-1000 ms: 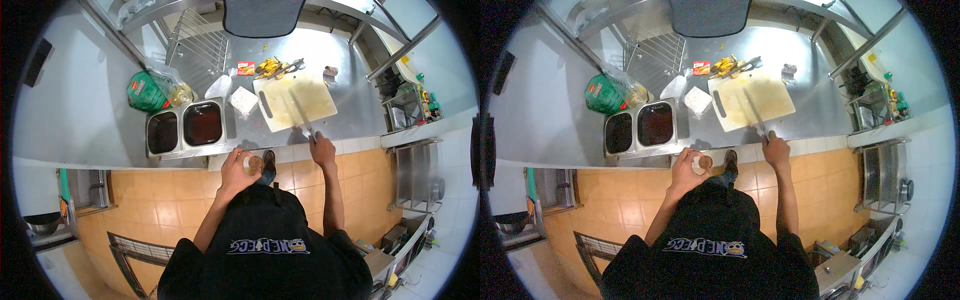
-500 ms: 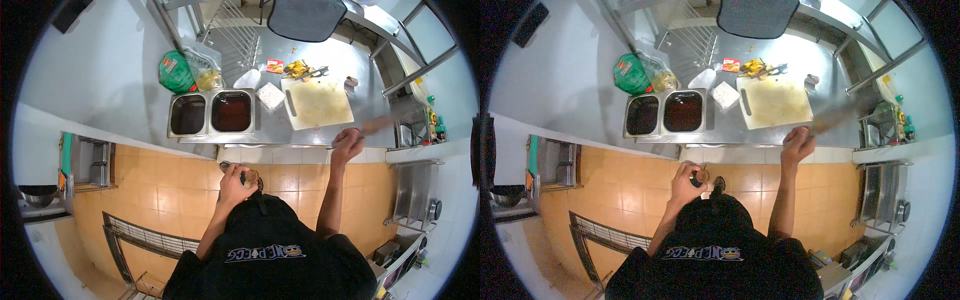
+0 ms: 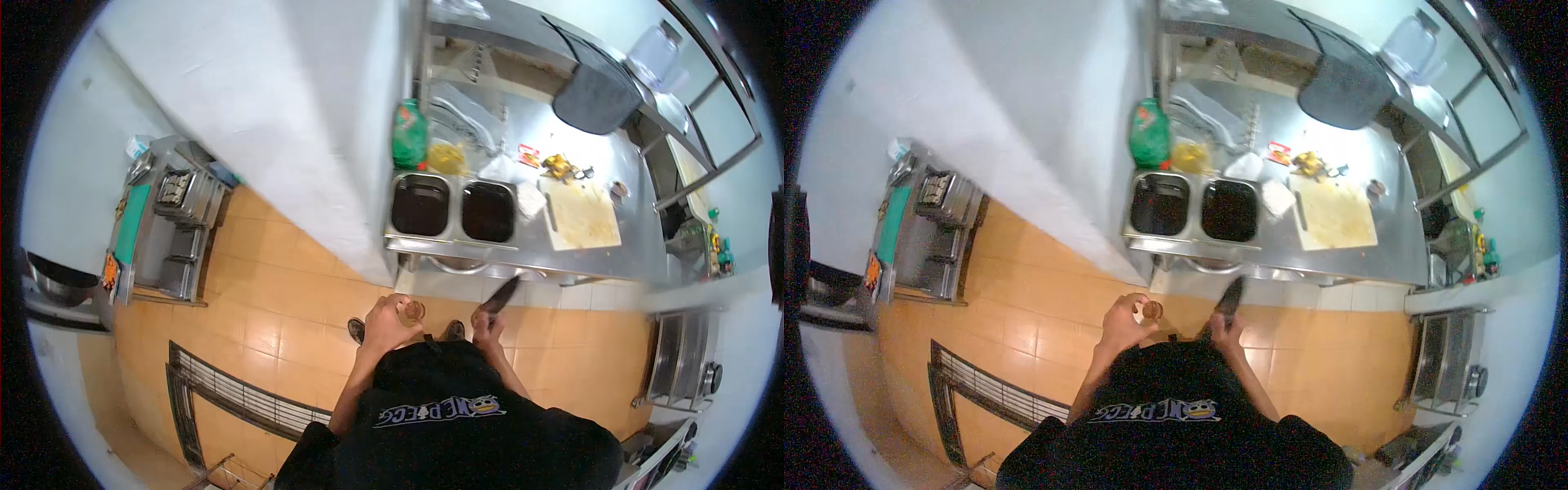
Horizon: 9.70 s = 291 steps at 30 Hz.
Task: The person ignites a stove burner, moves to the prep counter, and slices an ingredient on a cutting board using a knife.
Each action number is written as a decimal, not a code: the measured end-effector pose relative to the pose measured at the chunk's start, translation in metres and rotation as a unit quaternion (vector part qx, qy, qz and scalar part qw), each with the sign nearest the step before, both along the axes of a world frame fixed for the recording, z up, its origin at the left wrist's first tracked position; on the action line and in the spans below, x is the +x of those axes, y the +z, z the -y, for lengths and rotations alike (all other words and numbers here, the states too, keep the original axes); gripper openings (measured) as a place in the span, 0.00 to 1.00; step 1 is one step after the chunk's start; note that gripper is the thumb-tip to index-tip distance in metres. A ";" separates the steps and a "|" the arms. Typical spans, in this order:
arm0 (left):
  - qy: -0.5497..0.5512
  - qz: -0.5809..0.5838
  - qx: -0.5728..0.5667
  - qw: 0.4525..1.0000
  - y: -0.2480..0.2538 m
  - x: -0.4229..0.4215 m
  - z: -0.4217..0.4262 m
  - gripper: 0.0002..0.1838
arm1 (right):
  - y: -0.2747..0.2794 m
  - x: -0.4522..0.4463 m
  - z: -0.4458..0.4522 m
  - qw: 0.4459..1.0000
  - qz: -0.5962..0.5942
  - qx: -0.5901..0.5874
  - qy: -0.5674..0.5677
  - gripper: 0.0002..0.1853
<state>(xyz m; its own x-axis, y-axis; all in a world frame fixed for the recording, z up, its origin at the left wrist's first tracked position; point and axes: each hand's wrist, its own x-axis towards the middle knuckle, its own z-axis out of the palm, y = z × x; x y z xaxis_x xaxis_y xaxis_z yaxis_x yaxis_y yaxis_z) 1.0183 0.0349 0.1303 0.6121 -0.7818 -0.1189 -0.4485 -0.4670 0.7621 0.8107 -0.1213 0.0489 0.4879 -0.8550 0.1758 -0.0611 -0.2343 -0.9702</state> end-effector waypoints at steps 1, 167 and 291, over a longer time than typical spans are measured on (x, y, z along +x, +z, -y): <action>-0.012 -0.013 0.037 0.999 0.005 0.016 -0.014 0.28 | 0.001 0.017 -0.009 1.000 0.003 -0.005 0.009 0.19; 0.612 0.164 0.052 0.772 -0.128 1.207 -0.686 0.23 | -0.016 1.466 -0.623 0.617 -0.227 -0.162 0.736 0.17; 0.678 -0.084 0.124 0.720 -0.084 1.213 -0.695 0.22 | 0.012 1.431 -0.633 0.551 -0.228 -0.293 0.747 0.33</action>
<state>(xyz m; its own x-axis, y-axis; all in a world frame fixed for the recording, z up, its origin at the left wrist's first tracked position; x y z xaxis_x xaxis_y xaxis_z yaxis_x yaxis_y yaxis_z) 2.2313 0.7295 0.0464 0.7534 0.5778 -0.3139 0.6362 -0.5200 0.5699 2.2413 0.5120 0.0605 0.6776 0.7005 -0.2241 0.4191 -0.6182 -0.6650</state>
